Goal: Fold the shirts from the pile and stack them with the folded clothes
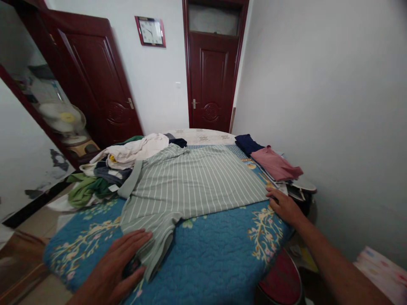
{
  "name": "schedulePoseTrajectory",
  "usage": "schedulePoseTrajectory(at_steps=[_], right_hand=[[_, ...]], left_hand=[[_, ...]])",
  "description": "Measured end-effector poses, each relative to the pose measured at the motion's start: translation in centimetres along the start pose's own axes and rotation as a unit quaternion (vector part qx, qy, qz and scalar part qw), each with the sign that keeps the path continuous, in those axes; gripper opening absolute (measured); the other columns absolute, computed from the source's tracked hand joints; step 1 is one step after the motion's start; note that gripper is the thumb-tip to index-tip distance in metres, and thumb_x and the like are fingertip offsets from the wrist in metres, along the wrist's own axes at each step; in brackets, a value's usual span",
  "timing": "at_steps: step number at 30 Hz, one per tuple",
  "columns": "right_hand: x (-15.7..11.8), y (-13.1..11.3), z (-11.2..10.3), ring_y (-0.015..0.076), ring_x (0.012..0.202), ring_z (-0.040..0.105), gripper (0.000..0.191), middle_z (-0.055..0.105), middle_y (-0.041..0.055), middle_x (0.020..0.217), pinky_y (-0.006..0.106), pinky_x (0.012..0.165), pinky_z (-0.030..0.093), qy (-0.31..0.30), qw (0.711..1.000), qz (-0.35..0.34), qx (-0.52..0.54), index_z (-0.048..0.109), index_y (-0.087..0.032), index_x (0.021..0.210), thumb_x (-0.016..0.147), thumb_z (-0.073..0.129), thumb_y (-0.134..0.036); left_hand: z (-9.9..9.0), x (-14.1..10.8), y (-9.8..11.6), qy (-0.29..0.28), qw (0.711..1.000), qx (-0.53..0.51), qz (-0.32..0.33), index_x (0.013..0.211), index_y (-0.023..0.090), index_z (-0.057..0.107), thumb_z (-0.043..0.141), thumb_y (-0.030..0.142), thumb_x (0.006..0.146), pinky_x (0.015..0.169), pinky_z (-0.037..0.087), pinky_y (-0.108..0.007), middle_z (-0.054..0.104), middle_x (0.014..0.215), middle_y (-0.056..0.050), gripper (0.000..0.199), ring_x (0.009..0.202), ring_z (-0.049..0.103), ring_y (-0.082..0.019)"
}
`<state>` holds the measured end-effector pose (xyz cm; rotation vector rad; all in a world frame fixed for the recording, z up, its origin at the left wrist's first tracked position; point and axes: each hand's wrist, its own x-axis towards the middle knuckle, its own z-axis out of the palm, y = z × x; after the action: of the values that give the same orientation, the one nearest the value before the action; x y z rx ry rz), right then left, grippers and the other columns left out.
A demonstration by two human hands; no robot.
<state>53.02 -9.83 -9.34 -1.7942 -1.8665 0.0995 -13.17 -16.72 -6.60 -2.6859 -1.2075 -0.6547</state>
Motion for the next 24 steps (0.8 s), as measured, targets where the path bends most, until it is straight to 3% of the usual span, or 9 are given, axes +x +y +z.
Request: schedulePoseTrajectory(at_steps=[3, 8, 10, 12, 17, 20, 24], right_hand=[[0.1, 1.3, 0.5, 0.0297, 0.130, 0.066, 0.033, 0.070, 0.0150, 0.140, 0.048, 0.119, 0.047, 0.005, 0.999, -0.036, -0.014, 0.071, -0.023, 0.107, 0.092, 0.047, -0.041], [1.1, 4.4, 1.7, 0.0320, 0.126, 0.068, 0.028, 0.071, 0.0192, 0.133, 0.051, 0.115, 0.050, 0.023, 0.992, -0.118, -0.039, 0.066, -0.022, 0.104, 0.095, 0.047, -0.040], [1.5, 5.4, 2.1, 0.0328, 0.125, 0.069, 0.026, 0.070, 0.0194, 0.133, 0.053, 0.115, 0.050, 0.026, 0.988, -0.146, -0.043, 0.065, -0.022, 0.104, 0.094, 0.048, -0.040], [1.9, 6.3, 2.4, 0.0337, 0.123, 0.070, 0.025, 0.071, 0.0190, 0.133, 0.054, 0.113, 0.051, 0.022, 0.985, -0.164, -0.045, 0.066, -0.023, 0.104, 0.092, 0.051, -0.039], [1.9, 8.4, 2.7, 0.0357, 0.122, 0.070, 0.028, 0.071, 0.0200, 0.133, 0.055, 0.109, 0.051, 0.018, 0.980, -0.198, -0.027, 0.070, -0.029, 0.114, 0.089, 0.060, -0.039], [1.7, 9.2, 2.5, 0.0338, 0.122, 0.070, 0.032, 0.071, 0.0186, 0.135, 0.054, 0.106, 0.051, 0.018, 0.978, -0.208, -0.005, 0.069, -0.036, 0.122, 0.092, 0.062, -0.044], [2.1, 9.0, 1.5, 0.0354, 0.111, 0.073, 0.033, 0.073, 0.0201, 0.129, 0.059, 0.095, 0.054, 0.026, 0.975, -0.222, 0.012, 0.069, -0.042, 0.124, 0.094, 0.061, -0.053]], left_hand=[[0.0, 0.2, 0.7, -0.021, 1.000, -0.009, -0.018, 0.158, 0.036, 0.054, 0.074, 0.047, 0.092, 0.111, 0.055, -0.042, 0.069, 0.147, -0.007, 0.070, 0.134, 0.064, -0.031], [0.2, 2.4, 2.0, -0.049, 0.998, -0.037, -0.026, 0.119, 0.030, 0.077, 0.059, 0.031, 0.104, 0.108, 0.055, -0.040, 0.077, 0.128, -0.005, 0.023, 0.124, 0.067, -0.024], [0.0, 3.3, 2.7, -0.055, 0.996, -0.059, -0.038, 0.108, 0.027, 0.076, 0.053, 0.024, 0.106, 0.105, 0.056, -0.037, 0.078, 0.118, -0.005, 0.023, 0.116, 0.069, -0.022], [-0.7, 3.7, 3.3, -0.070, 0.993, -0.087, -0.041, 0.111, 0.026, 0.075, 0.051, 0.017, 0.103, 0.107, 0.056, -0.038, 0.077, 0.120, -0.006, 0.027, 0.118, 0.068, -0.021], [-3.4, 2.5, 3.4, -0.137, 0.982, -0.131, -0.018, 0.155, 0.032, 0.056, 0.059, 0.014, 0.090, 0.123, 0.047, -0.046, 0.058, 0.159, -0.008, 0.068, 0.149, 0.052, -0.028], [-3.2, 1.9, 2.9, -0.152, 0.978, -0.139, -0.023, 0.147, 0.034, 0.064, 0.064, 0.023, 0.096, 0.123, 0.047, -0.046, 0.063, 0.154, -0.007, 0.053, 0.147, 0.055, -0.029], [-0.8, 2.5, 2.6, -0.101, 0.987, -0.119, -0.024, 0.121, 0.028, 0.074, 0.053, 0.021, 0.105, 0.115, 0.052, -0.041, 0.076, 0.129, -0.008, 0.027, 0.133, 0.066, -0.025]])
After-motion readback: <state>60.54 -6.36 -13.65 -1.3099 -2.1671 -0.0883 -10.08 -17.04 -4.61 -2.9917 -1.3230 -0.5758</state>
